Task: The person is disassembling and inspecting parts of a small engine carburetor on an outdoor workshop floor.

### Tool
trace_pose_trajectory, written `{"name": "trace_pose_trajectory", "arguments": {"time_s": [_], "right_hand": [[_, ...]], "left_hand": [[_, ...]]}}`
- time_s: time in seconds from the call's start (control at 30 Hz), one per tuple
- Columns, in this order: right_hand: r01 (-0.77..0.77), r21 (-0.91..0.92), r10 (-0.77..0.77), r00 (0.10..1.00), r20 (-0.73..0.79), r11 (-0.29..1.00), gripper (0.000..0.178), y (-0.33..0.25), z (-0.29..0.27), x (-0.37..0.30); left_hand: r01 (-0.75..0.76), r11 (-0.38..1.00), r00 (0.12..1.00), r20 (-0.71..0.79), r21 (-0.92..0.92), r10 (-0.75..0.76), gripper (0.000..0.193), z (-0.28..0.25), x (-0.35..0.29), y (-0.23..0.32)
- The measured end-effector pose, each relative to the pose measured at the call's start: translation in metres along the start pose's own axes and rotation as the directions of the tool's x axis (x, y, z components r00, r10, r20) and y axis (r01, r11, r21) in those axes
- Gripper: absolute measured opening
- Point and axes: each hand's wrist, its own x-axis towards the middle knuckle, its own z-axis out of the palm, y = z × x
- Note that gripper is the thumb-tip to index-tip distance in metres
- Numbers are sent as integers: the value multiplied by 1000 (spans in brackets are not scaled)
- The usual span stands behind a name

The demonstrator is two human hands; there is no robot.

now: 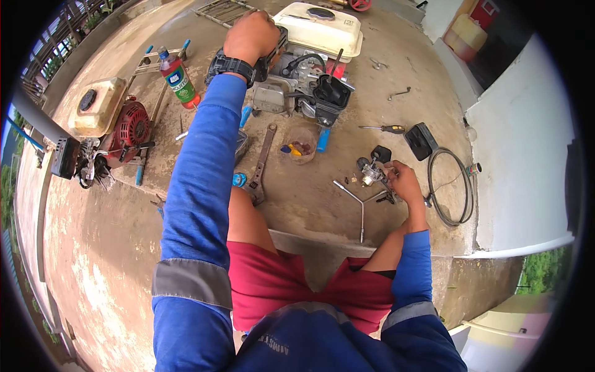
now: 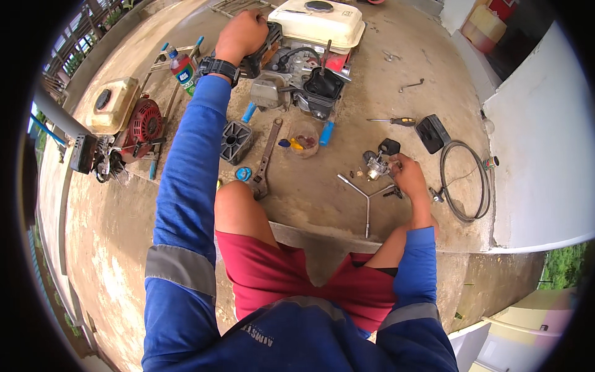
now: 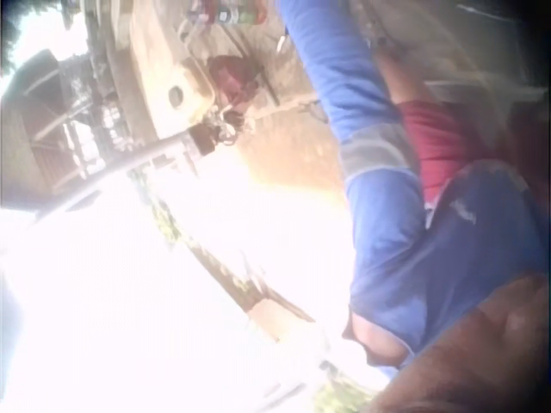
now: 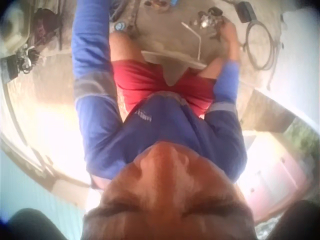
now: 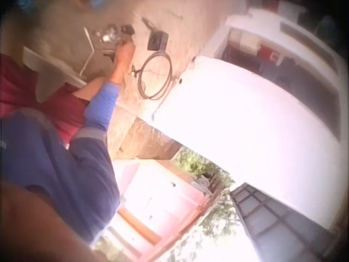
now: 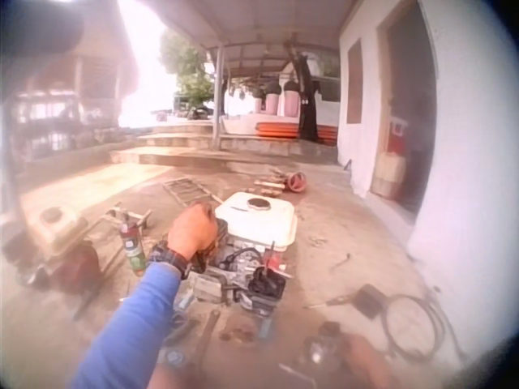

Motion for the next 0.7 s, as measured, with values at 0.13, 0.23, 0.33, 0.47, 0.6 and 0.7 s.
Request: {"name": "trace_pose_trajectory", "arguments": {"time_s": [0.13, 0.23, 0.33, 0.47, 0.6, 0.7], "right_hand": [[-95, 157, 105, 993, -57, 983, 22, -1, -3, 3], [-125, 180, 142, 987, -81, 976, 21, 14, -2, 0], [-126, 148, 132, 991, -32, 981, 21, 14, 2, -3], [-145, 160, 138, 989, 50, 977, 21, -4, 8, -8], [-108, 79, 103, 992, 68, 991, 22, 5, 15, -10], [-147, 110, 135, 985, 111, 983, 21, 4, 15, -11]], "left_hand": [[23, 999, 1000, -16, -28, -24, 41, -1, 4, -13], [59, 997, 998, -32, -55, -61, 32, 4, -9, 4], [37, 997, 997, -63, -62, -41, 34, 2, -11, 7], [34, 998, 995, -90, -60, -40, 33, 3, -10, -2], [29, 997, 996, -88, -66, -35, 32, 1, -10, 2], [39, 997, 995, -89, -68, -45, 32, 0, -12, 5]]}}
